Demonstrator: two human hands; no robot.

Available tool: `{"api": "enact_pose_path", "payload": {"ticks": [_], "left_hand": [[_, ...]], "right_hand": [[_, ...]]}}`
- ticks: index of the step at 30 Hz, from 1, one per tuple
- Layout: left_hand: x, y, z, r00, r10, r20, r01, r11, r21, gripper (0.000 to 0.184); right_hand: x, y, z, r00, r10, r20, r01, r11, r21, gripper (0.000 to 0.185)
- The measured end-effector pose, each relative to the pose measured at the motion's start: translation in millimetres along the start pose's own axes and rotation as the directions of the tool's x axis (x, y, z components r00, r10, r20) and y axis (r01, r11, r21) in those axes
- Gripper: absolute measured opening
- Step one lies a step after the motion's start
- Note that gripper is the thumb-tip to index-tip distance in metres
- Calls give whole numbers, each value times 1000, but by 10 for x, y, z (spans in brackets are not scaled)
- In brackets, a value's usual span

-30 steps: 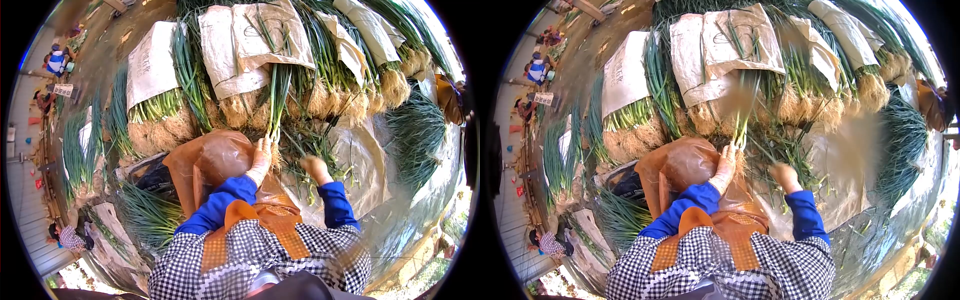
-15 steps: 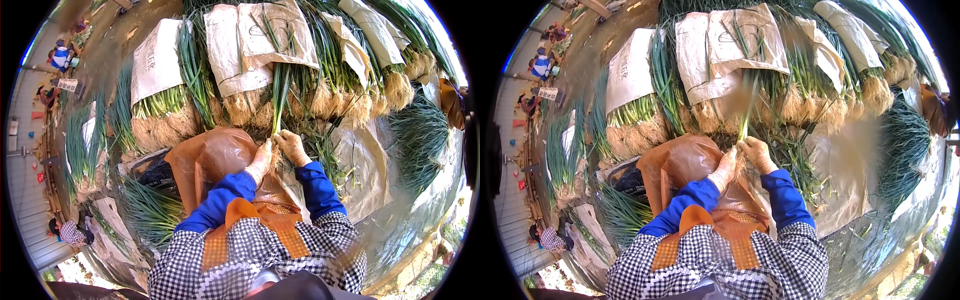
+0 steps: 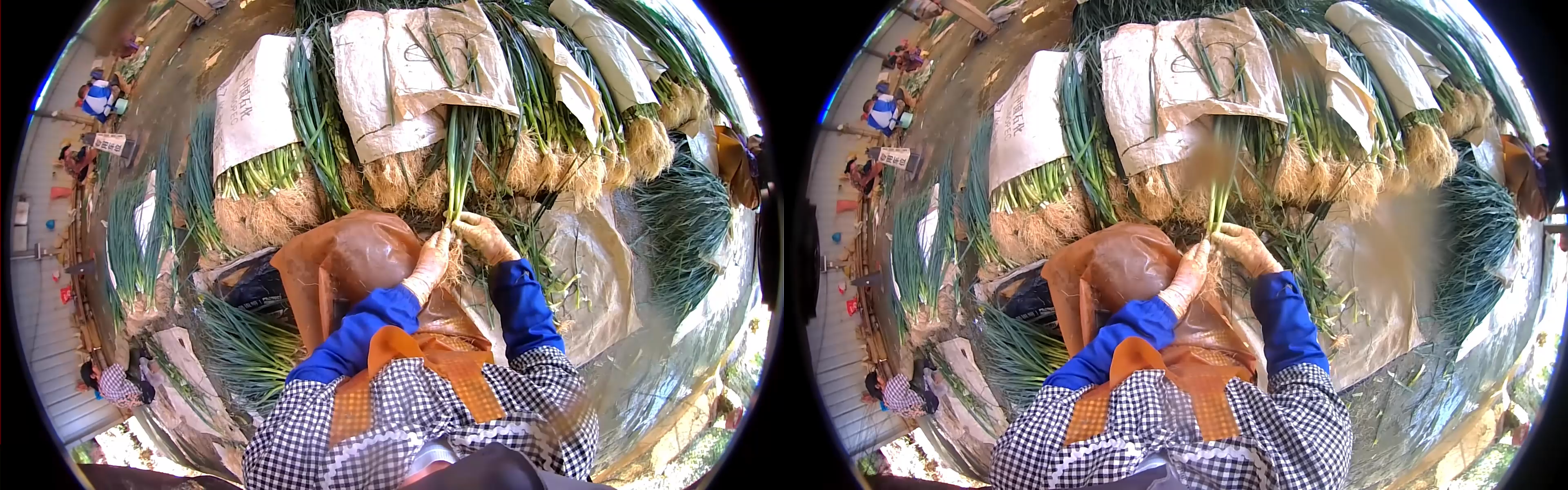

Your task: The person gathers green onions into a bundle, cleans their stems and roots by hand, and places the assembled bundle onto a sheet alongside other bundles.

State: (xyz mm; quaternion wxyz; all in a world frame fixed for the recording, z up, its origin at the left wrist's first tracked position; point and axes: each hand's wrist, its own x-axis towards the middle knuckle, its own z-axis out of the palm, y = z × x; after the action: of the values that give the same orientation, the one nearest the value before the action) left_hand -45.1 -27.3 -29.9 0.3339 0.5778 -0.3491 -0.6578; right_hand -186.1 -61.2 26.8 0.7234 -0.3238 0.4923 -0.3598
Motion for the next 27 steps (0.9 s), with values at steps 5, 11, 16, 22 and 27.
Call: {"api": "enact_pose_path", "payload": {"ticks": [5,11,16,22,27], "left_hand": [[133,-221,-60,980,-191,50,197,939,-281,35],[-56,71,-6,889,-389,242,458,734,-502,37],[-164,156,58,975,176,-137,-120,931,346,37],[-257,334,133,953,275,-126,-110,705,700,35],[-236,307,115,946,323,-5,-268,793,547,28]], "right_hand": [[28,102,61,998,16,-59,-22,994,-105,14],[29,276,-140,996,-3,89,3,1000,3,17],[75,245,-128,954,188,234,-242,943,228,19],[-108,-38,-179,978,160,134,26,545,-838,35],[-192,-115,-656,872,-434,-226,-119,261,-958,19]]}}
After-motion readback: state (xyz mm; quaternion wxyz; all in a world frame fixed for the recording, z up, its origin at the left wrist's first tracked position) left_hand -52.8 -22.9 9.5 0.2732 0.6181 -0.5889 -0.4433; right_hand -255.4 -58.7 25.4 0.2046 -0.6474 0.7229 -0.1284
